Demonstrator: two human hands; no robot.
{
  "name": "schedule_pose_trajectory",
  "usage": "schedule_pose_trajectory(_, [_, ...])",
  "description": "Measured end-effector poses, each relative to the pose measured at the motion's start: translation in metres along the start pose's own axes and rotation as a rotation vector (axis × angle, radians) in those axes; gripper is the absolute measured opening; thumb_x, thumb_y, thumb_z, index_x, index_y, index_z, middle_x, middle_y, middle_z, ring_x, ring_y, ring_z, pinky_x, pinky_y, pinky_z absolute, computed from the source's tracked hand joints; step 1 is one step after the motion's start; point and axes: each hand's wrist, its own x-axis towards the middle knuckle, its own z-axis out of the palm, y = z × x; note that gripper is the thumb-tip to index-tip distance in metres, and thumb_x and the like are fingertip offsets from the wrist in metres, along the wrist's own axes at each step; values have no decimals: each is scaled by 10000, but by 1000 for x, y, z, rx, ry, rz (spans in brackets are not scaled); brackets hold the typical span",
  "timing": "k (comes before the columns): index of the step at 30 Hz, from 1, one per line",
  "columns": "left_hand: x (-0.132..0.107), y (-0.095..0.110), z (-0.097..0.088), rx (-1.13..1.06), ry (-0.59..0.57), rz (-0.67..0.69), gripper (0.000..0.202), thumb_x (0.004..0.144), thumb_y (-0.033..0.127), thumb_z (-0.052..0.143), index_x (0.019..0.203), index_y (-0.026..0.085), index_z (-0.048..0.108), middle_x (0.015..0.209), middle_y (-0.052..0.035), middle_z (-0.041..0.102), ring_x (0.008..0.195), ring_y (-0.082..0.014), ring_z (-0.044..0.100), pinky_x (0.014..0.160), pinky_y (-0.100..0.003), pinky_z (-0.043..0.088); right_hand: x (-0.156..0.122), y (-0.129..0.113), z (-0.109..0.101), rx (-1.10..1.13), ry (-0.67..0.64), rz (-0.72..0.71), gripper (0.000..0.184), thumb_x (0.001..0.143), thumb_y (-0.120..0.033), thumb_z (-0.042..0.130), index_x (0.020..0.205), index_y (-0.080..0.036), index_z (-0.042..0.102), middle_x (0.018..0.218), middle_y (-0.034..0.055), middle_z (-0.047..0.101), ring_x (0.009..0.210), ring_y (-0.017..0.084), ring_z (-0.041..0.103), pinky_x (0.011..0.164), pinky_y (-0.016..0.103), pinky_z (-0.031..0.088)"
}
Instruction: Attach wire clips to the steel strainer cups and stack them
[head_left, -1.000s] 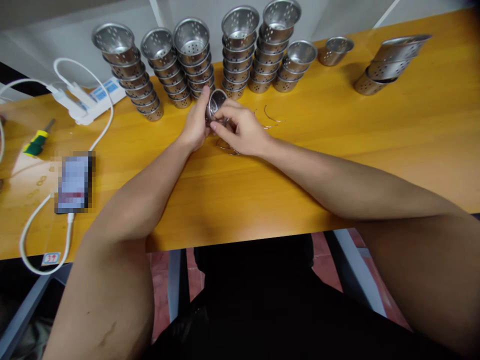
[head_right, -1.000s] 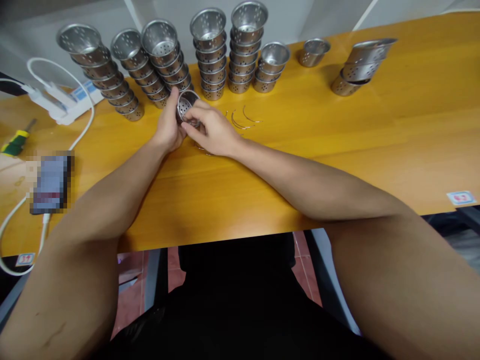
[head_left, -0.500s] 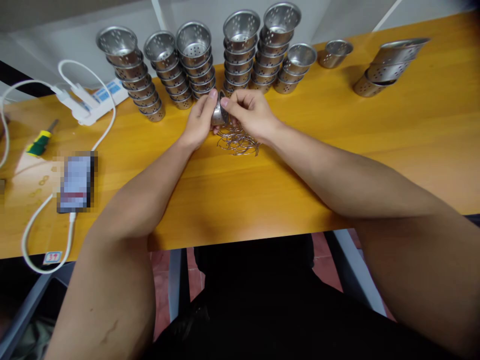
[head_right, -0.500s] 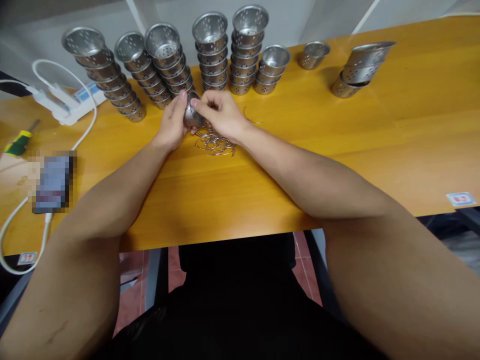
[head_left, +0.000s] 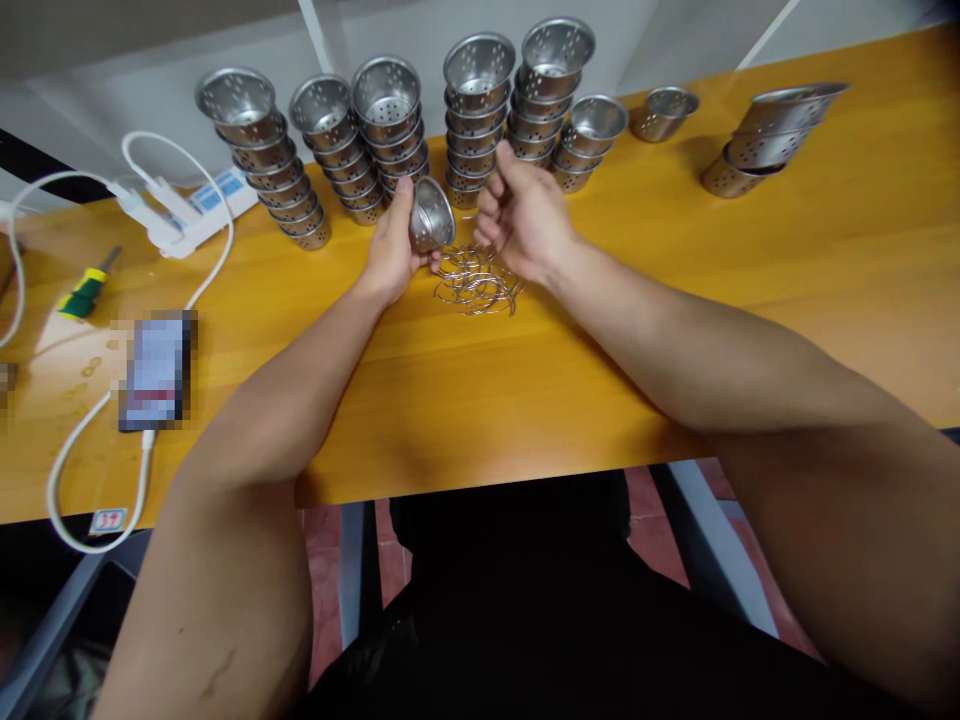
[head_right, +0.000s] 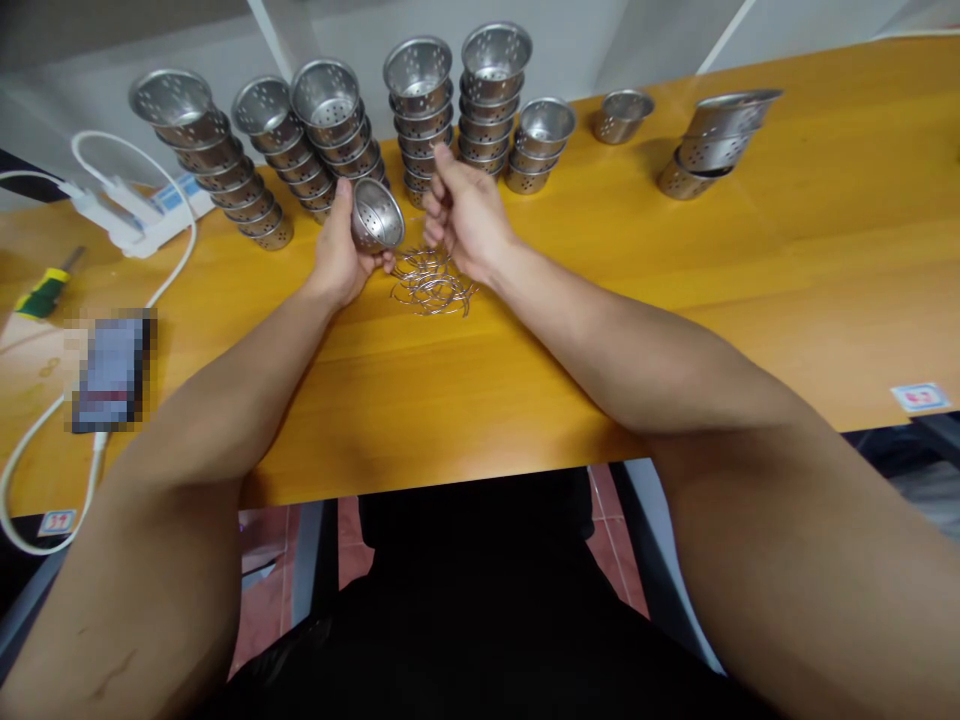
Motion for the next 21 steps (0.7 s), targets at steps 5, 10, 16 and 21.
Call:
schedule_pose_trajectory(5, [3, 1, -5, -10, 22, -99, 887, 1167, 1093, 459, 1222, 267, 778, 879, -59, 809, 666, -194, 784, 577, -295, 538, -3, -15, -30, -378, -78, 21, 820, 1028, -1092, 878, 926, -306, 664, 868, 55, 755, 763, 211, 525, 759, 438, 498])
schedule_pose_trajectory(10, [5, -3, -4, -71, 35, -66, 946, 1172, 1099, 392, 1263, 234, 763, 978, -86, 828, 840, -232, 905, 697, -299, 663, -18, -14, -20, -800, -170, -194, 563, 1044, -819, 1041, 1331, -362, 879, 1368, 122, 888, 1384, 416, 814, 1191, 601, 722])
schedule_pose_trajectory(16, [-5, 5, 3, -104, -2, -20, 882, 1274, 969, 350, 1486, 229, 779, 1118, -91, 869, 1144, -275, 981, 877, -323, 760, -33, -22, -1, -901, -307, -351, 1373, 887, -938, 1083, 2046, -470, 515, 1890, 117, 690, 1897, 544, 508, 1603, 776, 498])
schedule_pose_trajectory(21, [-15, 12, 0, -65, -171, -120, 898, 1257, 981, 353, 1446, 235, 814, 1098, -138, 931, 948, -260, 952, 748, -304, 742, -22, -39, -22, -989, -208, -473, 1093, 936, -887, 1116, 1877, -502, 713, 1860, 58, 728, 1805, 462, 598, 1591, 674, 542])
